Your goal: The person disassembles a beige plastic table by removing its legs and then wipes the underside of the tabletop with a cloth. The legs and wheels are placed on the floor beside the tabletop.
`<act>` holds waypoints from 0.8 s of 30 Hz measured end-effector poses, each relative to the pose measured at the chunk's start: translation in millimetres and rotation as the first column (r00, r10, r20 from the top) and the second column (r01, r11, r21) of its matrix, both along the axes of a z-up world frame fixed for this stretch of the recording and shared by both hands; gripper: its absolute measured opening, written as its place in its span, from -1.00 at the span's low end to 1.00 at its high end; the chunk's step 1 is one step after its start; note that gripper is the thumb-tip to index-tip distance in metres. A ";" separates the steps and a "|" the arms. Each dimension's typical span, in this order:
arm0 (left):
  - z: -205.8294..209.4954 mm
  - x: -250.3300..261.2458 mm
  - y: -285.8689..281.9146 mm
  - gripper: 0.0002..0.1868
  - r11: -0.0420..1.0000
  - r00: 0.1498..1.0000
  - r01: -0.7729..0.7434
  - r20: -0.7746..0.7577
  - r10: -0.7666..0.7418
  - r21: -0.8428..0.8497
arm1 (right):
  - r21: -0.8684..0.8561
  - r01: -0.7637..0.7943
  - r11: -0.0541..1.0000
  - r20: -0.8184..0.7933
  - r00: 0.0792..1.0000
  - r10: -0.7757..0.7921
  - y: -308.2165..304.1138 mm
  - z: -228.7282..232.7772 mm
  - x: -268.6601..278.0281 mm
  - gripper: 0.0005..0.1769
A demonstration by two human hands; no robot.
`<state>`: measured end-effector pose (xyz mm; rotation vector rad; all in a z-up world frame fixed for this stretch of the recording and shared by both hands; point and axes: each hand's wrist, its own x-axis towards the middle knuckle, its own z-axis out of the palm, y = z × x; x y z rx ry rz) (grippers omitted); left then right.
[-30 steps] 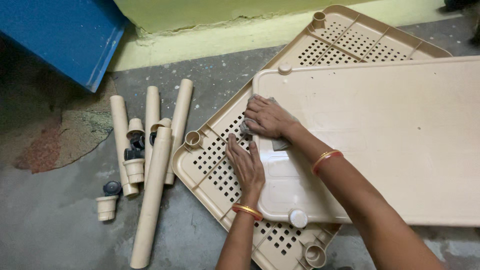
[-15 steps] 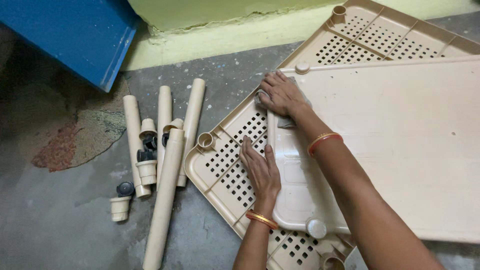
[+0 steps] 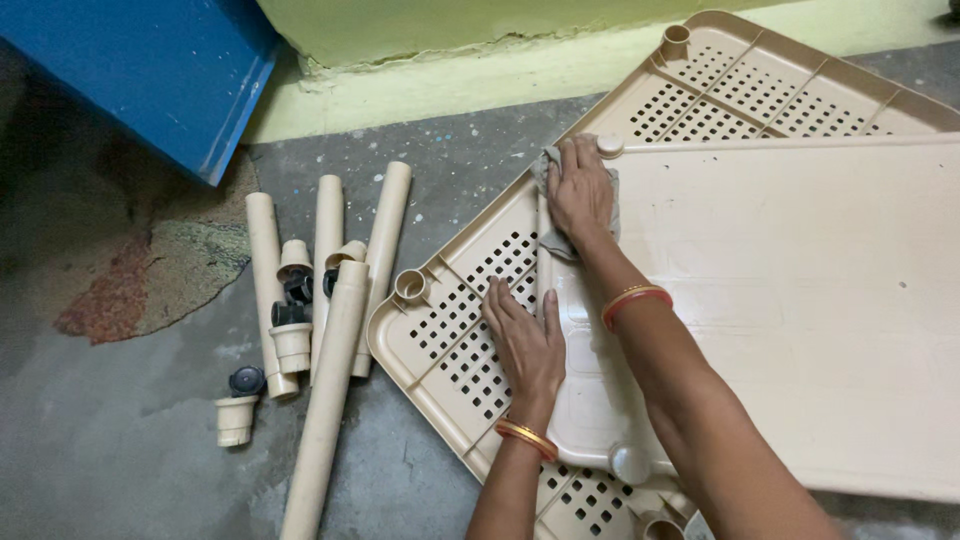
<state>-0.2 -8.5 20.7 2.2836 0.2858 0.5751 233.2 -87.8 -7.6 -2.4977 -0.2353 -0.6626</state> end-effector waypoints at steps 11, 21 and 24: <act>4.9 -0.1 -2.1 -0.37 0.994 0.994 -0.058 -0.086 0.066 0.091 | -0.166 -0.354 0.920 -0.153 0.931 0.331 -80.3 24.0 -25.2 -0.48; 9.7 3.5 -5.5 -0.41 0.993 0.996 -0.063 -0.058 0.069 0.103 | -0.004 0.175 0.985 0.110 0.979 -0.173 -84.3 19.2 -41.5 -0.61; 9.3 1.8 -4.4 -0.41 0.997 0.998 -0.051 -0.039 0.054 0.055 | -0.045 0.086 0.995 0.133 0.988 -0.080 -71.8 14.7 -49.7 -0.57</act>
